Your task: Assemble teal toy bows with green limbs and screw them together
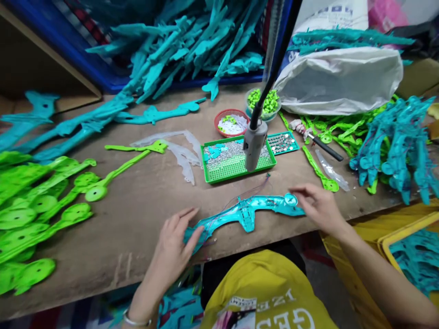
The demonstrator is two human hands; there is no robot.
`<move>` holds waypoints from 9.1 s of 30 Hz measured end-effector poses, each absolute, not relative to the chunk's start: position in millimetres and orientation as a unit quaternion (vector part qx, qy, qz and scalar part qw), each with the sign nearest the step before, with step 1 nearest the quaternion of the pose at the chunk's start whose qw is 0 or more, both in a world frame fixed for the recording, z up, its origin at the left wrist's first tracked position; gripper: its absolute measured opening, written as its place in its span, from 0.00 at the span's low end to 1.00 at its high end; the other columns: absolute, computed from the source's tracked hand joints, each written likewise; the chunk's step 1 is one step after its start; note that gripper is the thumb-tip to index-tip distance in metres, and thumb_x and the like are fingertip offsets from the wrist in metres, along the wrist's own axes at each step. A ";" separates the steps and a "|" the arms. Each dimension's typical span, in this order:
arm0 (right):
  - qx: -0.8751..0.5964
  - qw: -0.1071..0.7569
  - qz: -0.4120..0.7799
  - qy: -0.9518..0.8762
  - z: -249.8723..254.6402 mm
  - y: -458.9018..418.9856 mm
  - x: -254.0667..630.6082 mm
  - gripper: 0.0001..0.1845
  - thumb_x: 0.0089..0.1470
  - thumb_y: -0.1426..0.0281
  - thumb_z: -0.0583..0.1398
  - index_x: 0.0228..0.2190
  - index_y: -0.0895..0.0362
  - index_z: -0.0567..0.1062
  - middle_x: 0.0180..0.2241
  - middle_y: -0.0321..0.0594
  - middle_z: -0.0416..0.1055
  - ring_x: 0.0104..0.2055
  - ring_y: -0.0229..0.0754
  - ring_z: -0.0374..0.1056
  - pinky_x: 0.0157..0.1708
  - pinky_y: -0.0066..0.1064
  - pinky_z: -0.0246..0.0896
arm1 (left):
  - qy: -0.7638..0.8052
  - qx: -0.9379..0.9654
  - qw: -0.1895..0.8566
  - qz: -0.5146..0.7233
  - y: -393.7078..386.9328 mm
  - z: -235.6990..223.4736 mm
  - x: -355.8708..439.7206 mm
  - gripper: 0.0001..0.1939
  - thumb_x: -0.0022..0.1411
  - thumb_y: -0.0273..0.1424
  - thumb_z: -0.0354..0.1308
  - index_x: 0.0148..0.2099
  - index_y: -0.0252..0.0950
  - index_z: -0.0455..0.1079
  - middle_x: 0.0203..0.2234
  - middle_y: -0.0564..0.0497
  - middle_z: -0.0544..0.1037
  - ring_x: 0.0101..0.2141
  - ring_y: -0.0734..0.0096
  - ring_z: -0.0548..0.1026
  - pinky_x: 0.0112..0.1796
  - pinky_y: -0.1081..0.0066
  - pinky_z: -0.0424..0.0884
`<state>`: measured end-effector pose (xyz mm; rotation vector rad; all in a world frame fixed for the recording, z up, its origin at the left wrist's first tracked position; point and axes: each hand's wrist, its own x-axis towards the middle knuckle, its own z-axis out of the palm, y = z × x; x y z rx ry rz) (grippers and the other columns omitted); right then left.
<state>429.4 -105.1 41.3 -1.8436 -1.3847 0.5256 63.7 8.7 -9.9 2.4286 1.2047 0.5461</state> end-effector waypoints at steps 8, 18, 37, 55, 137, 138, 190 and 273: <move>-0.784 0.254 0.033 -0.566 12.9 10.7 513.6 0.12 0.52 0.77 0.55 0.35 0.57 0.77 0.35 0.46 0.79 0.37 0.46 0.74 0.41 0.37 0.69 | 0.366 0.905 0.116 0.182 -13.7 -29.4 138.0 0.34 0.69 0.40 0.53 0.72 0.36 0.49 0.52 0.39 0.75 0.52 0.51 0.74 0.49 0.55 0.71; -0.853 0.136 0.048 -0.501 0.8 61.2 506.8 0.08 0.48 0.78 0.59 0.30 0.63 0.79 0.32 0.57 0.77 0.38 0.53 0.72 0.43 0.43 0.62 | 0.394 0.893 0.145 0.160 -9.6 -23.9 138.8 0.34 0.72 0.38 0.50 0.73 0.34 0.44 0.50 0.37 0.75 0.48 0.52 0.75 0.48 0.55 0.74; -0.773 0.387 0.144 -0.481 8.8 -90.7 373.6 0.06 0.51 0.70 0.61 0.27 0.54 0.80 0.27 0.37 0.80 0.24 0.37 0.73 0.31 0.29 0.71 | 0.404 0.892 0.139 0.149 -17.3 22.4 145.5 0.33 0.72 0.38 0.49 0.73 0.32 0.45 0.42 0.39 0.77 0.40 0.54 0.78 0.39 0.60 0.76; -0.776 0.412 0.287 -0.381 11.8 -79.8 393.9 0.10 0.47 0.64 0.64 0.28 0.57 0.82 0.22 0.38 0.76 0.22 0.36 0.66 0.25 0.29 0.62 | 0.411 0.889 0.089 0.182 -21.8 28.9 148.0 0.34 0.73 0.43 0.47 0.72 0.30 0.47 0.41 0.39 0.79 0.35 0.57 0.78 0.36 0.63 0.75; -0.722 0.421 0.331 -0.438 19.3 -67.5 389.3 0.09 0.46 0.66 0.64 0.27 0.58 0.83 0.26 0.41 0.80 0.25 0.39 0.73 0.26 0.29 0.67 | 0.471 0.851 0.153 0.176 -23.7 37.2 144.4 0.39 0.70 0.39 0.53 0.74 0.35 0.40 0.38 0.44 0.79 0.36 0.57 0.79 0.36 0.63 0.76; -0.728 0.420 0.320 -0.437 16.2 -69.5 384.5 0.09 0.46 0.67 0.63 0.27 0.57 0.83 0.25 0.40 0.79 0.24 0.38 0.72 0.26 0.29 0.67 | 0.469 0.852 0.150 0.177 -23.7 37.0 144.5 0.39 0.70 0.40 0.53 0.74 0.35 0.40 0.38 0.43 0.78 0.36 0.57 0.79 0.35 0.63 0.76; -0.647 0.372 -0.086 -0.660 -40.7 -99.2 381.4 0.16 0.59 0.78 0.60 0.48 0.53 0.72 0.40 0.43 0.81 0.38 0.44 0.78 0.40 0.39 0.75 | 0.417 0.871 0.147 0.215 4.0 -25.3 133.2 0.39 0.66 0.35 0.61 0.72 0.35 0.46 0.44 0.43 0.82 0.42 0.57 0.81 0.42 0.61 0.76; -0.654 0.525 0.378 -0.392 38.4 -82.2 385.2 0.18 0.43 0.66 0.74 0.38 0.54 0.80 0.33 0.39 0.81 0.33 0.38 0.78 0.34 0.25 0.75 | 0.258 0.877 -0.044 0.403 -31.3 2.6 211.4 0.09 0.69 0.25 0.54 0.42 0.41 0.76 0.35 0.60 0.82 0.34 0.76 0.71 0.47 0.60 0.54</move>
